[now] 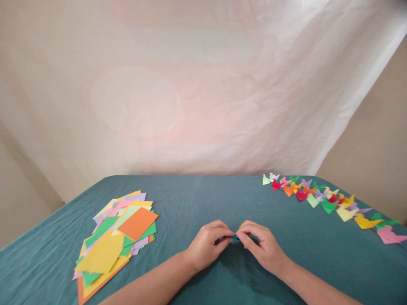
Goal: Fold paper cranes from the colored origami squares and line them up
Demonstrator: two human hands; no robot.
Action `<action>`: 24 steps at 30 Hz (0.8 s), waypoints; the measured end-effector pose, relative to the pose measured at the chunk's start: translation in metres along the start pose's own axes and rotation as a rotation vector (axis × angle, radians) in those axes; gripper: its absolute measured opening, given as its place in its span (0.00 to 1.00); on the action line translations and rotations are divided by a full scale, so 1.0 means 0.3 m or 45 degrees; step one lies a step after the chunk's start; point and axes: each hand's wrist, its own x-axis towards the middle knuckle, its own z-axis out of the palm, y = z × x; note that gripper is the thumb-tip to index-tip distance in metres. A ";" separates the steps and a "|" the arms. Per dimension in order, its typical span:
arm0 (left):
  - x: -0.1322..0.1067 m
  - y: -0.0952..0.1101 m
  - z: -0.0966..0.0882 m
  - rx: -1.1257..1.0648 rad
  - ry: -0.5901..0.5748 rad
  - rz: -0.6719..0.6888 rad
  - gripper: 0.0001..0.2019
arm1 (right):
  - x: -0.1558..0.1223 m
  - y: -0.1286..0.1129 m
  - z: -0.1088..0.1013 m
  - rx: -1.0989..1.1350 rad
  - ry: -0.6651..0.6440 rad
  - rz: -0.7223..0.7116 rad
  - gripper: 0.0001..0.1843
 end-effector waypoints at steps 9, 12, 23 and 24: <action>-0.001 -0.008 0.004 -0.019 -0.030 0.020 0.12 | -0.004 0.004 0.001 0.003 0.008 -0.006 0.13; 0.004 -0.005 -0.002 -0.054 0.004 -0.027 0.11 | -0.008 0.007 0.000 0.039 0.013 -0.021 0.13; 0.011 -0.002 -0.008 -0.037 0.099 -0.051 0.07 | 0.000 0.040 -0.003 -0.233 0.100 -0.155 0.05; 0.009 -0.002 -0.009 0.003 0.114 -0.036 0.08 | 0.000 0.045 -0.009 -0.315 0.120 -0.178 0.05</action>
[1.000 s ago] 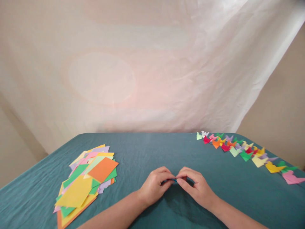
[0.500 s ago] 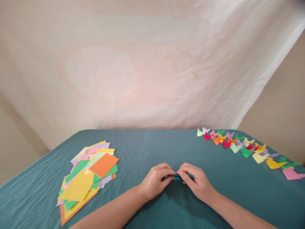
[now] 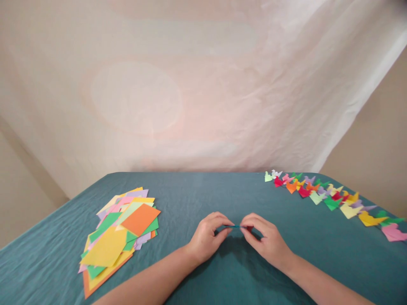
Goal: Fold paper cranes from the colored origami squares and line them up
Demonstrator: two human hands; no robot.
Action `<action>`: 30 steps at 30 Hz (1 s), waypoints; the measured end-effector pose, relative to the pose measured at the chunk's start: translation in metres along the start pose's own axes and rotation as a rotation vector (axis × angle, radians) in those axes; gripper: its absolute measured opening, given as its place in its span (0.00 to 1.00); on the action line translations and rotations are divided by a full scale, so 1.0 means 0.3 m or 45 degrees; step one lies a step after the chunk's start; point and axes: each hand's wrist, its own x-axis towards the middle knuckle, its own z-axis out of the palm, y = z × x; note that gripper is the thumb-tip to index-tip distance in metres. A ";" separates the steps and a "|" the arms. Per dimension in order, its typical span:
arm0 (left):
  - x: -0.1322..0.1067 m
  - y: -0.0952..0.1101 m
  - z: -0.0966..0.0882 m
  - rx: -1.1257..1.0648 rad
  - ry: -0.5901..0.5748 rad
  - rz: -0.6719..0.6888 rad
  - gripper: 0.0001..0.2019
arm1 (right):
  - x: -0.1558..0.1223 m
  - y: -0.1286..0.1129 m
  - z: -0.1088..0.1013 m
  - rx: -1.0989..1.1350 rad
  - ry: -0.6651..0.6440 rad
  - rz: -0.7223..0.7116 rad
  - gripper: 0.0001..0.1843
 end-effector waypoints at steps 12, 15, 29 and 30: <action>-0.009 0.023 -0.005 0.560 -0.075 0.163 0.08 | -0.006 -0.043 0.016 -0.840 -0.256 -0.245 0.11; -0.008 0.020 -0.006 0.638 -0.158 0.165 0.08 | -0.013 -0.038 0.027 -0.771 -0.288 -0.217 0.10; -0.021 -0.014 -0.005 0.565 -0.246 0.046 0.07 | -0.006 0.023 -0.013 -0.237 -0.361 -0.065 0.06; -0.020 -0.015 -0.006 0.558 -0.246 0.048 0.08 | -0.005 0.030 -0.015 -0.219 -0.372 -0.067 0.06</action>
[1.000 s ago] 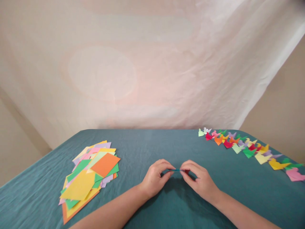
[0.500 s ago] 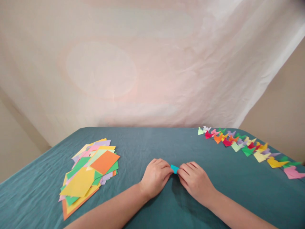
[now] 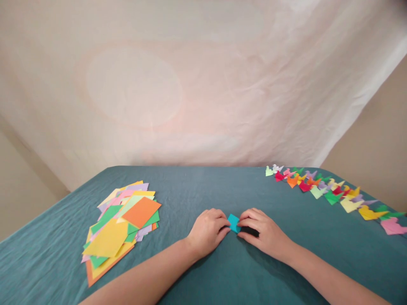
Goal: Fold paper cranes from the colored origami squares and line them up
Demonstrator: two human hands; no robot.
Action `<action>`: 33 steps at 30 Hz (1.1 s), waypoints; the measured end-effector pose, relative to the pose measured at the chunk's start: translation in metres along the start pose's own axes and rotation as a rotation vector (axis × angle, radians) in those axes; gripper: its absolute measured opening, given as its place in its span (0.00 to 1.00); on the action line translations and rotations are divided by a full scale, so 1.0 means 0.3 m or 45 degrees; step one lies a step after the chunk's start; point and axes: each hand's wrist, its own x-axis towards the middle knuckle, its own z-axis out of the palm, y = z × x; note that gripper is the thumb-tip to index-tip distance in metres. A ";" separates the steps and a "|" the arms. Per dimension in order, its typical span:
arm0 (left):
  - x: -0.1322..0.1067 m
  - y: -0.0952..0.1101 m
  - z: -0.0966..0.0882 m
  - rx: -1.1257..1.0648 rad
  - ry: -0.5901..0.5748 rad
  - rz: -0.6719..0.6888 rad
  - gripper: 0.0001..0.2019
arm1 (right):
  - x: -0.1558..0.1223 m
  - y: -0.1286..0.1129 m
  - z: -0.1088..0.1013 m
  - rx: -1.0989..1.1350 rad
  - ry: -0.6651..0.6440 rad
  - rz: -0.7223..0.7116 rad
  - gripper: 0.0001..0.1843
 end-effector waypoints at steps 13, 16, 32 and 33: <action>0.005 -0.012 0.003 -0.059 0.002 0.043 0.08 | 0.008 -0.006 0.015 0.138 0.043 0.044 0.09; 0.006 -0.013 0.003 -0.057 0.012 0.028 0.08 | 0.013 -0.017 0.017 0.124 0.044 0.047 0.10; 0.007 -0.026 0.008 -0.107 0.014 0.026 0.08 | 0.005 0.018 0.012 0.164 -0.067 -0.020 0.06; 0.008 -0.024 0.006 -0.100 0.013 0.028 0.08 | 0.005 0.020 0.014 0.158 -0.059 -0.026 0.06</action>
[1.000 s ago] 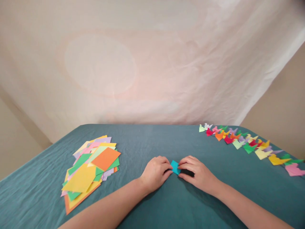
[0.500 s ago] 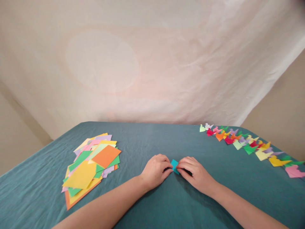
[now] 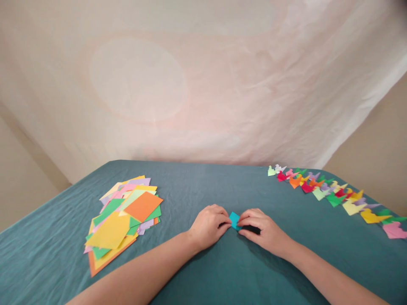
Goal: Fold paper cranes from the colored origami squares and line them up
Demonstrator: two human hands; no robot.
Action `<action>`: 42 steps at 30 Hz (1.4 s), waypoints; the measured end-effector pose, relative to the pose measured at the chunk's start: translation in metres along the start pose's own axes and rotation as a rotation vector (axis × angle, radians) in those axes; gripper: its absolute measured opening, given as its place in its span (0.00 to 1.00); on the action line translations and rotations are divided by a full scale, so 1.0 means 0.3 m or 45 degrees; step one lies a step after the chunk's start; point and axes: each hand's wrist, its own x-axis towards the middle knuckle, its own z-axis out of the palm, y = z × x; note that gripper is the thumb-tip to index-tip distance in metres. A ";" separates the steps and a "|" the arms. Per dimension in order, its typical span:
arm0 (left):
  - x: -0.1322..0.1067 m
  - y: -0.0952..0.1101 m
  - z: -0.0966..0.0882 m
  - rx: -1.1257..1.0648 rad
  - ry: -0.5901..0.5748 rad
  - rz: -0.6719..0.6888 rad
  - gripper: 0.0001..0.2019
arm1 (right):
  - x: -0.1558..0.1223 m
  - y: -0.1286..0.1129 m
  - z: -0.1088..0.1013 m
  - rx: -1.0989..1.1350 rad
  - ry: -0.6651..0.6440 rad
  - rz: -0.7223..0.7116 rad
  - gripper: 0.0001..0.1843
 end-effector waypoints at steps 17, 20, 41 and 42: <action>0.002 0.004 -0.006 0.004 0.003 0.001 0.07 | 0.011 -0.017 0.014 -0.392 0.055 -0.220 0.10; 0.002 0.006 -0.005 0.008 0.007 -0.017 0.07 | 0.013 -0.019 0.013 -0.445 0.061 -0.240 0.10; 0.003 0.013 -0.015 0.068 -0.034 0.009 0.08 | 0.027 -0.035 0.033 0.178 0.135 0.188 0.07; 0.002 0.015 -0.018 0.081 -0.044 0.026 0.09 | 0.027 -0.035 0.032 0.184 0.134 0.198 0.07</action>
